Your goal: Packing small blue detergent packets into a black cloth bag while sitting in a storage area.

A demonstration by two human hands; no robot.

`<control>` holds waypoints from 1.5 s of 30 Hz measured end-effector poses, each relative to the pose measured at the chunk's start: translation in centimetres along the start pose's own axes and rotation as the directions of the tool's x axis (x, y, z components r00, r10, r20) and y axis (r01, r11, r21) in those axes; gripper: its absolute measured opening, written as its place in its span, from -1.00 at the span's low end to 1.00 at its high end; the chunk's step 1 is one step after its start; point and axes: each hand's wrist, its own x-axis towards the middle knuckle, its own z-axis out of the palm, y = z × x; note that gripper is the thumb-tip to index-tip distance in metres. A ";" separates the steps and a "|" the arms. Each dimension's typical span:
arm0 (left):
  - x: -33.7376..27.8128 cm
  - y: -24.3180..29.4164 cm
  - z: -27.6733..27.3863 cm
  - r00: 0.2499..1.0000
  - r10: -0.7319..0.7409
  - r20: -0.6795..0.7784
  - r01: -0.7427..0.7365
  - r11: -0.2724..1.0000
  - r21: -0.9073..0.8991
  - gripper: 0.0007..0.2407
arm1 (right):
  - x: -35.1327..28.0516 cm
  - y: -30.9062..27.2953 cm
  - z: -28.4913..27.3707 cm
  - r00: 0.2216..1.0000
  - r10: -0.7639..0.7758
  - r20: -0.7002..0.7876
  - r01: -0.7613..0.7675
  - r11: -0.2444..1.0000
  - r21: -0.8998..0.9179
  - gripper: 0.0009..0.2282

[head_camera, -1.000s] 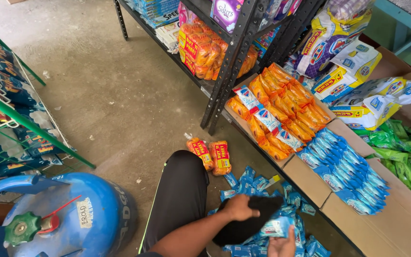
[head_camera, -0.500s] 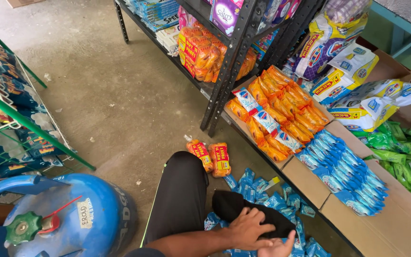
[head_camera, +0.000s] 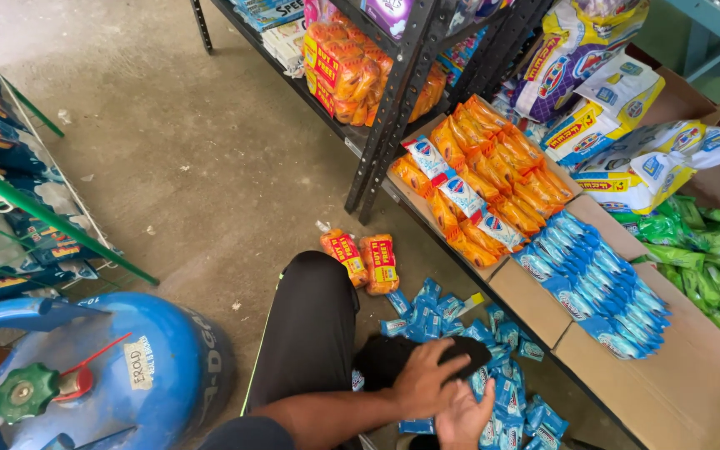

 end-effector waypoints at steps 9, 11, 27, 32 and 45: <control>1.6 -1.7 0.1 0.994 -0.040 -0.102 0.042 0.999 0.023 -0.63 | -0.6 -0.2 2.9 0.998 -0.026 0.050 0.022 0.996 0.081 -0.39; 1.3 -2.7 0.9 0.976 -0.112 -0.187 0.115 0.993 0.002 -0.67 | -1.0 0.3 4.1 1.000 -0.022 0.010 0.022 1.000 0.005 -0.36; 1.9 -6.4 2.4 0.934 -0.357 -0.034 0.353 0.932 -0.082 -0.63 | -1.6 -3.3 4.4 0.994 -0.077 0.074 0.057 0.970 0.235 -0.42; 3.3 -7.6 2.2 0.730 -0.681 0.057 0.678 0.711 -0.184 -0.55 | 1.8 -3.2 -5.9 0.985 -0.155 0.078 0.143 0.980 0.140 -0.59; 6.2 -4.4 -0.6 0.546 -0.837 -0.034 0.636 0.441 -0.633 -0.65 | 1.9 -2.9 -6.1 0.964 -0.221 -0.151 0.229 0.973 0.037 -0.85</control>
